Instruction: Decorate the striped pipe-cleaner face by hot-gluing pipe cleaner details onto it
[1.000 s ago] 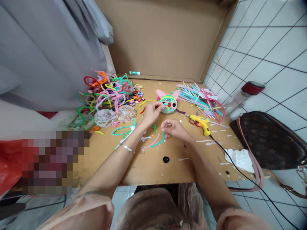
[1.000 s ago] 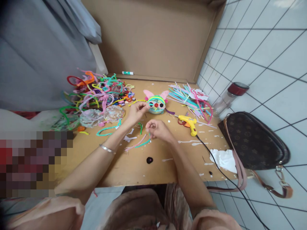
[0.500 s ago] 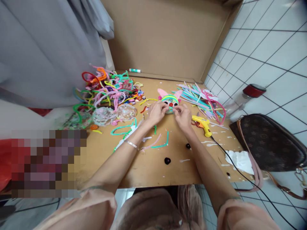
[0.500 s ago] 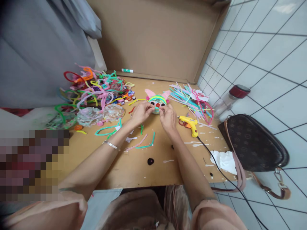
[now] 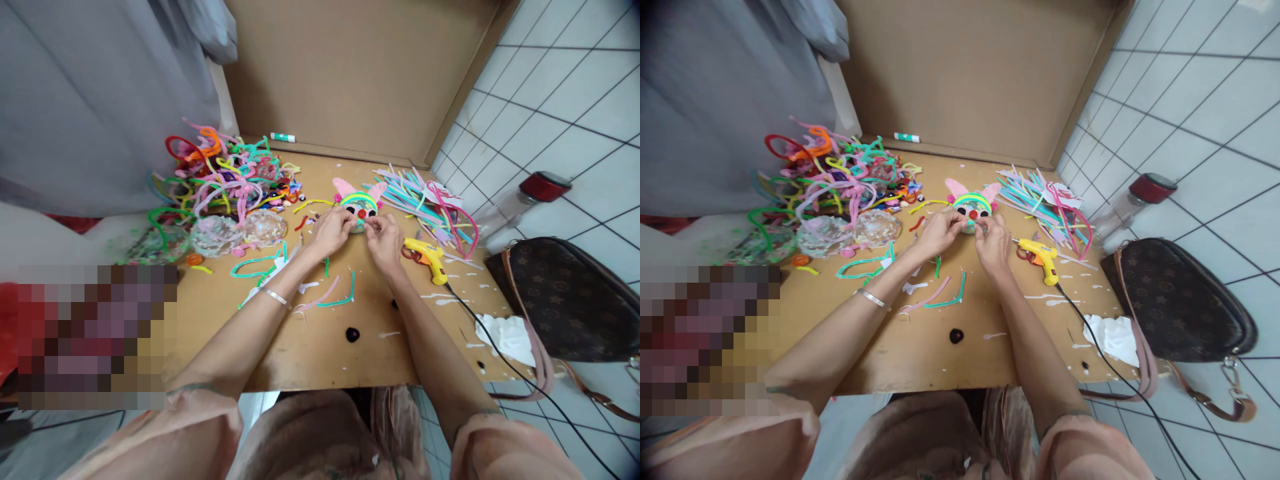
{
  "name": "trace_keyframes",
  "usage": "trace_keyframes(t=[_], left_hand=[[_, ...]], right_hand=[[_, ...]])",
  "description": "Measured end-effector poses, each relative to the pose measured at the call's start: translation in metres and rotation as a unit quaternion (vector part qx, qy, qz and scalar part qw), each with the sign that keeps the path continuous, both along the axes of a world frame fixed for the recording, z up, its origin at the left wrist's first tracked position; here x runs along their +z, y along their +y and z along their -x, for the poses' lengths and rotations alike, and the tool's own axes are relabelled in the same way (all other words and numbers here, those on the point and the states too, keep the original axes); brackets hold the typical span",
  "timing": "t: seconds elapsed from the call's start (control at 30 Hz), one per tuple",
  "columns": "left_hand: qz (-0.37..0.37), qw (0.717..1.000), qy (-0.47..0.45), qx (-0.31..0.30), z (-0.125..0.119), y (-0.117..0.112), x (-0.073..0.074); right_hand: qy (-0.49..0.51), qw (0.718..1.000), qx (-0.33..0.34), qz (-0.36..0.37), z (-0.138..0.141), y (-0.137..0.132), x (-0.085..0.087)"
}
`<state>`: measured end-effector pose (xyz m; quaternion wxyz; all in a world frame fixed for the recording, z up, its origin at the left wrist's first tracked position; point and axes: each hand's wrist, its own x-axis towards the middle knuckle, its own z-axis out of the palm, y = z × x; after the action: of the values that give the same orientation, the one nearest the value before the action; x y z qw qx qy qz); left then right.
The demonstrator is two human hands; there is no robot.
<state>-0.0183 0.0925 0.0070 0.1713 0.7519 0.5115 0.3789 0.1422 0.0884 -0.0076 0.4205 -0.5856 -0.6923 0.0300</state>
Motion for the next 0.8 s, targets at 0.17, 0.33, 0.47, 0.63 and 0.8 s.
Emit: trace_keyframes(t=[0.17,0.33,0.47,0.63,0.8], left_hand=[[-0.001,1.000,0.007,-0.004,-0.0002,0.0015,-0.0021],[-0.001,1.000,0.010,-0.001,-0.0010,0.0036,-0.0040],[-0.005,1.000,0.002,-0.003,-0.0012,0.0033,-0.0034],[-0.009,1.000,-0.023,0.009,0.0007,0.0014,-0.0015],[-0.097,0.986,-0.077,0.110,0.0050,0.0046,-0.0005]], right_hand=[[0.000,1.000,0.018,0.011,-0.0012,0.0001,0.0004],[0.010,1.000,0.011,0.022,0.0000,-0.0002,0.0005],[0.000,0.999,0.007,0.031,-0.0002,0.0008,0.0009],[-0.003,1.000,-0.008,0.021,-0.0009,0.0025,0.0008],[-0.014,0.999,-0.037,0.025,0.0015,0.0015,0.0018]])
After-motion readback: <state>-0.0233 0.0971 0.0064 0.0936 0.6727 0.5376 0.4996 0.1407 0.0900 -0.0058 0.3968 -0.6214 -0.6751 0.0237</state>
